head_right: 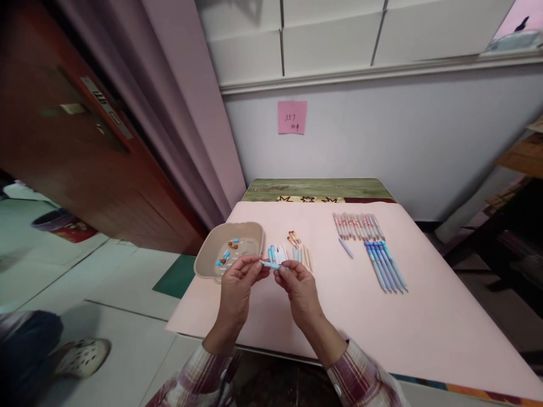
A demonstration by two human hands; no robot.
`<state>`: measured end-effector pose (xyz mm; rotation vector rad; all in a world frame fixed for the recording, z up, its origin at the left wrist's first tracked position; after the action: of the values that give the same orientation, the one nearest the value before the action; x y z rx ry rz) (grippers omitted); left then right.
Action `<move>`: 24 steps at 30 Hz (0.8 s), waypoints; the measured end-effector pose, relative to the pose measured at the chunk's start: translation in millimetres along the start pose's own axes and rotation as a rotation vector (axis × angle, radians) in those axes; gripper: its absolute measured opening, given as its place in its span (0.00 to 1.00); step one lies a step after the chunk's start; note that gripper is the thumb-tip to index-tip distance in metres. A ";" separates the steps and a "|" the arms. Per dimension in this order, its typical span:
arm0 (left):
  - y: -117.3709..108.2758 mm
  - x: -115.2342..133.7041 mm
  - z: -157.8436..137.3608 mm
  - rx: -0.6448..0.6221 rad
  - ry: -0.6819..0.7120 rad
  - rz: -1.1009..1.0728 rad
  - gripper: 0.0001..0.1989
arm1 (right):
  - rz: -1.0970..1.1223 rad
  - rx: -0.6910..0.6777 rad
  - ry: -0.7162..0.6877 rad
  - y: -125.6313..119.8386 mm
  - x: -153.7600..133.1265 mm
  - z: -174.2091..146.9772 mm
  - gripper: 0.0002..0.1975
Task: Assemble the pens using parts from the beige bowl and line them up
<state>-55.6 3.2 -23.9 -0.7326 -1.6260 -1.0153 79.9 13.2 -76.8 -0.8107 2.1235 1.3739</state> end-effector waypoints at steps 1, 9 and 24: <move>1.8 1.6 -0.9 -0.008 0.013 0.012 0.11 | 0.026 0.000 0.026 0.5 1.9 -0.9 0.13; 10.0 20.3 -10.9 -0.061 0.202 0.150 0.08 | 0.170 -0.002 0.233 -1.3 22.7 -2.9 0.12; 13.6 15.7 -9.4 -0.065 0.137 0.131 0.12 | 0.196 -0.070 0.424 4.6 27.3 -14.0 0.12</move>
<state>-44.2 0.7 -4.3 -0.7855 -1.4140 -1.0054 56.3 -4.2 -86.8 -1.0184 2.5454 1.4854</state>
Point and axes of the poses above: each hand's wrist, its own z-axis towards the middle knuckle, its own y-axis out of the palm, x = y × z, the point moved 7 cm from there along z, towards the middle knuckle, and after that the axes turned 13 degrees about x, right-handed, at the moved point
